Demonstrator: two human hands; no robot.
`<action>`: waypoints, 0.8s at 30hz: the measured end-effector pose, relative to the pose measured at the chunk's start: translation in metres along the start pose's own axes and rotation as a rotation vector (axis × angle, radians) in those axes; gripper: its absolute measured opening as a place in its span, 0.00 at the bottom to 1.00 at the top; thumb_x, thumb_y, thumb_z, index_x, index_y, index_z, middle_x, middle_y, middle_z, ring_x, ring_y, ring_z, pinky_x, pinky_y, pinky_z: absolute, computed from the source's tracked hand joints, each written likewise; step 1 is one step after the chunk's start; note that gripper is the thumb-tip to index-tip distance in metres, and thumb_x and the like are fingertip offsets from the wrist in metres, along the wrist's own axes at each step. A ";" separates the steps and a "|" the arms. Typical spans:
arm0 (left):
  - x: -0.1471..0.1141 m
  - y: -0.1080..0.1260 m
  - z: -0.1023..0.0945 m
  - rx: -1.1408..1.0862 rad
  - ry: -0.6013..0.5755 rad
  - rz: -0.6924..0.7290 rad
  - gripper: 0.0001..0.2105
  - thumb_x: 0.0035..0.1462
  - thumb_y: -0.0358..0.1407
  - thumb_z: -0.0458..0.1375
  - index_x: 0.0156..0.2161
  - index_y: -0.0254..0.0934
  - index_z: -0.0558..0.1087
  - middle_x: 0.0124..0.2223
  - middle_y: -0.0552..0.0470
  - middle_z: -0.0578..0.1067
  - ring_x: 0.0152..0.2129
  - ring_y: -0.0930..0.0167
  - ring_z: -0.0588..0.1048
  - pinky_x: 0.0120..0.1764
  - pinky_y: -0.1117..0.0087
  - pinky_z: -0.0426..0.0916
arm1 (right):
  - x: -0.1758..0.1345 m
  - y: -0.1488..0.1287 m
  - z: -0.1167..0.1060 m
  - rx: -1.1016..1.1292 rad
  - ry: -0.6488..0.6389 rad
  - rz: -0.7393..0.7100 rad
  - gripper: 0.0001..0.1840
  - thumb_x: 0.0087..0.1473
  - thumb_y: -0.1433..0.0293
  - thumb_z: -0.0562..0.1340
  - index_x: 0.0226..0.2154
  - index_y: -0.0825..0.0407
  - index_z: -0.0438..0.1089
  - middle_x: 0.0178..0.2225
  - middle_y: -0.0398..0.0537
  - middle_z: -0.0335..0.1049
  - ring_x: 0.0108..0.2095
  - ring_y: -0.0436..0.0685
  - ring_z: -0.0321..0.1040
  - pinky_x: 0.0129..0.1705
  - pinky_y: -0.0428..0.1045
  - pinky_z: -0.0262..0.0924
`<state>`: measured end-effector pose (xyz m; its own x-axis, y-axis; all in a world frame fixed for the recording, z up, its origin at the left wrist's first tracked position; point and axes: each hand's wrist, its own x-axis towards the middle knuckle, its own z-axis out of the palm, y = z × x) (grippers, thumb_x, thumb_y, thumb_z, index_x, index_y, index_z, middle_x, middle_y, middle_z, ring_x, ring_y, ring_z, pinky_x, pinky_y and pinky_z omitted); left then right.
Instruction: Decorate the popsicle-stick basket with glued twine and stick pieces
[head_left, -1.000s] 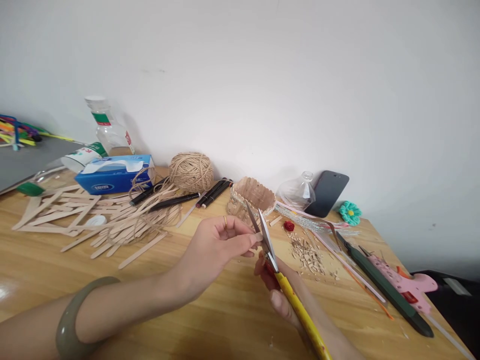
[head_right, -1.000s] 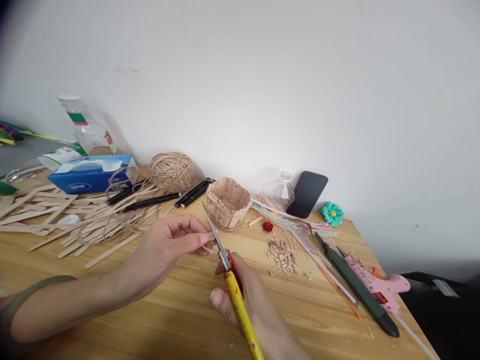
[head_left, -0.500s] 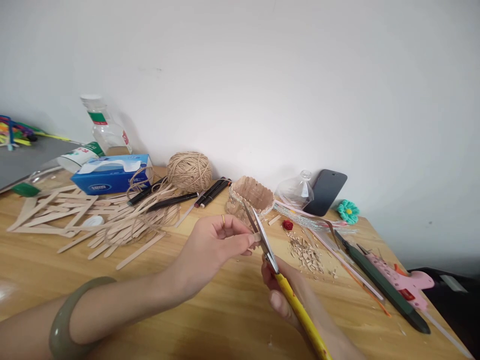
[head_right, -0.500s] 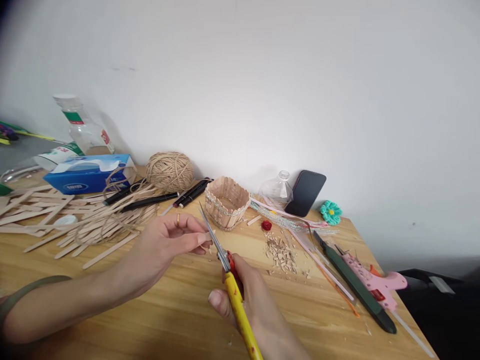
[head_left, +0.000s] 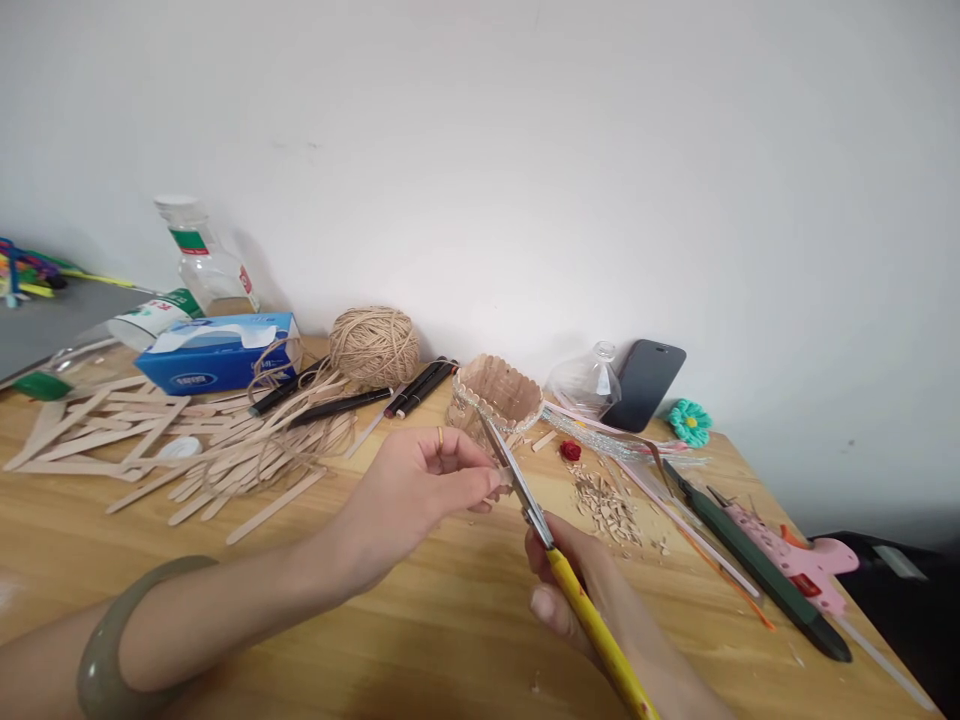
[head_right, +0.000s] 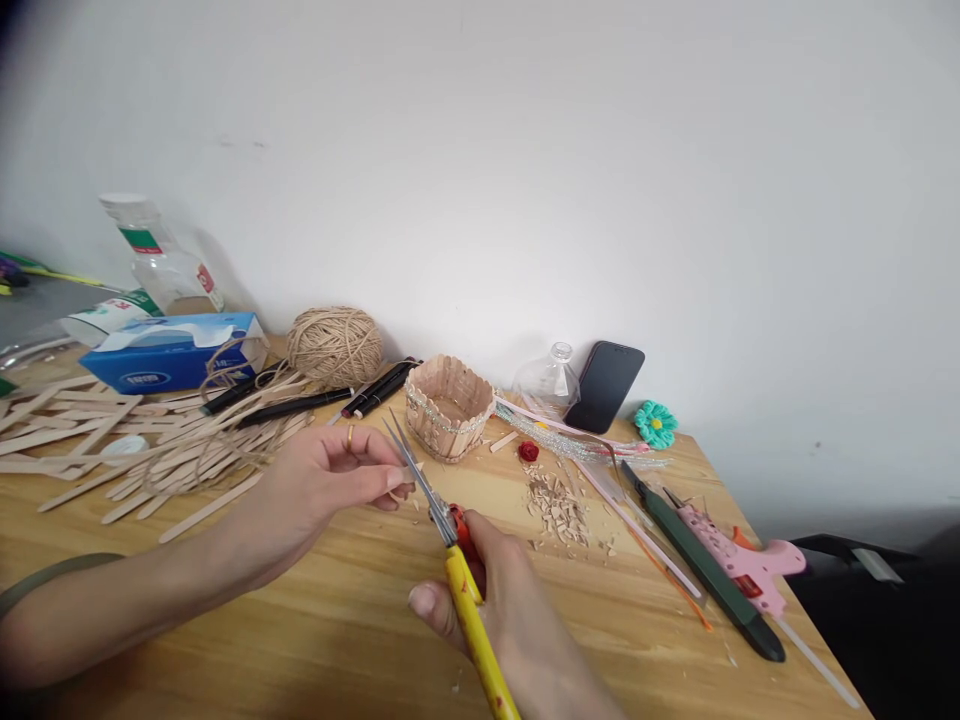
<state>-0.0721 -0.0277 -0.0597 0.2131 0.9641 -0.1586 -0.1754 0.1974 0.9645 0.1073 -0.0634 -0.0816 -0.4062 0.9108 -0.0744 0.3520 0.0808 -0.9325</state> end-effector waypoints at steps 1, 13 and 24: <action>0.000 0.000 0.000 -0.003 -0.005 -0.002 0.04 0.42 0.30 0.63 0.21 0.35 0.73 0.21 0.58 0.74 0.20 0.77 0.70 0.28 0.76 0.67 | 0.000 0.002 0.000 -0.002 0.001 0.012 0.28 0.45 0.42 0.58 0.23 0.49 0.53 0.21 0.36 0.45 0.23 0.49 0.42 0.24 0.46 0.46; 0.004 0.004 -0.003 -0.035 -0.054 -0.034 0.06 0.42 0.32 0.64 0.22 0.33 0.72 0.23 0.54 0.77 0.23 0.75 0.73 0.27 0.76 0.68 | 0.003 0.012 0.000 -0.008 0.009 0.079 0.32 0.42 0.38 0.56 0.23 0.50 0.53 0.21 0.36 0.43 0.22 0.48 0.39 0.23 0.45 0.39; 0.004 0.002 -0.004 -0.087 -0.057 -0.087 0.06 0.42 0.30 0.64 0.25 0.34 0.71 0.23 0.57 0.76 0.23 0.77 0.74 0.27 0.78 0.67 | -0.002 0.025 -0.006 0.057 -0.120 0.048 0.30 0.50 0.41 0.53 0.37 0.51 0.61 0.31 0.45 0.57 0.31 0.54 0.54 0.32 0.48 0.52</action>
<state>-0.0752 -0.0225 -0.0590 0.2853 0.9314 -0.2262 -0.2363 0.2971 0.9252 0.1221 -0.0612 -0.1028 -0.4892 0.8577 -0.1584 0.3262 0.0115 -0.9452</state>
